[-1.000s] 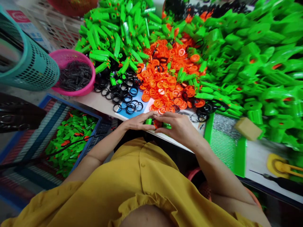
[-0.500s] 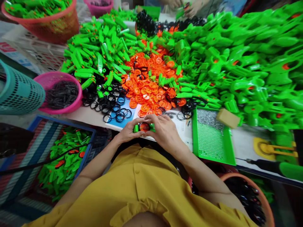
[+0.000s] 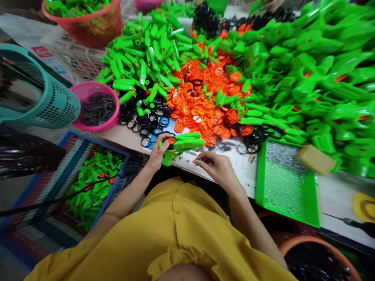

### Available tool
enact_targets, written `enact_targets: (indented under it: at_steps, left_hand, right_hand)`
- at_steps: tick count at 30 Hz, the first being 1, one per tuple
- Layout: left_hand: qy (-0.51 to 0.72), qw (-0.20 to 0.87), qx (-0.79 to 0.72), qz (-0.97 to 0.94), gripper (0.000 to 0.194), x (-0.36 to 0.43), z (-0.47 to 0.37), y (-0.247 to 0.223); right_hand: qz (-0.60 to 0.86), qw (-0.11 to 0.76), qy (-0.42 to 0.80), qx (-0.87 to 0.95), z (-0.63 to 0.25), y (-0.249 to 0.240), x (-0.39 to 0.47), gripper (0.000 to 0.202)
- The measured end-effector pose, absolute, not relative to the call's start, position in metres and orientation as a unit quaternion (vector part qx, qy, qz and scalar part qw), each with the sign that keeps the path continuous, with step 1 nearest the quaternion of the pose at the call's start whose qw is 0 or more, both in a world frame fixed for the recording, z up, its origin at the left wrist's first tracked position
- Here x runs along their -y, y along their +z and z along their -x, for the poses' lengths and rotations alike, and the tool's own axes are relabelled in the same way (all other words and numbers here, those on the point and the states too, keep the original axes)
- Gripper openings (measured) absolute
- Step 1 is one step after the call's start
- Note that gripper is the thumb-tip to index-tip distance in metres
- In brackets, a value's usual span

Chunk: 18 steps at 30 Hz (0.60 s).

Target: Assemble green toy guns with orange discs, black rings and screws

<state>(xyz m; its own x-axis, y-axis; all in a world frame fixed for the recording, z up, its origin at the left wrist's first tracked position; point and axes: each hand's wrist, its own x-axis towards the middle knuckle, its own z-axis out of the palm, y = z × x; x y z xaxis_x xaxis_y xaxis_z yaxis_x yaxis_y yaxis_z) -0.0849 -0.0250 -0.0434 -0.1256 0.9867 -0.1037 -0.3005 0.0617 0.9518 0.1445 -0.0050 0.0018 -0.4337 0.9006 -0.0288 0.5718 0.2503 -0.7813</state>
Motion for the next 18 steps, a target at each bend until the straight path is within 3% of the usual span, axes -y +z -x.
enact_targets:
  at_steps: [6, 14, 18]
  left_hand:
    - [0.533, 0.506, -0.504, -0.454, 0.042, 0.064, 0.145, -0.046]
    - [0.462, 0.529, -0.534, -0.47, 0.044, 0.071, 0.129, -0.047]
    - [0.467, 0.541, -0.522, -0.466, 0.045, 0.064, 0.123, -0.047]
  right_hand:
    - [0.553, 0.167, 0.223, 0.785, -0.135, -0.016, -0.028, 0.015]
    - [0.459, 0.108, 0.065, 0.879, -0.059, -0.024, -0.09, 0.034]
    - [0.428, 0.096, 0.042, 0.898, -0.045, -0.03, -0.119, 0.03]
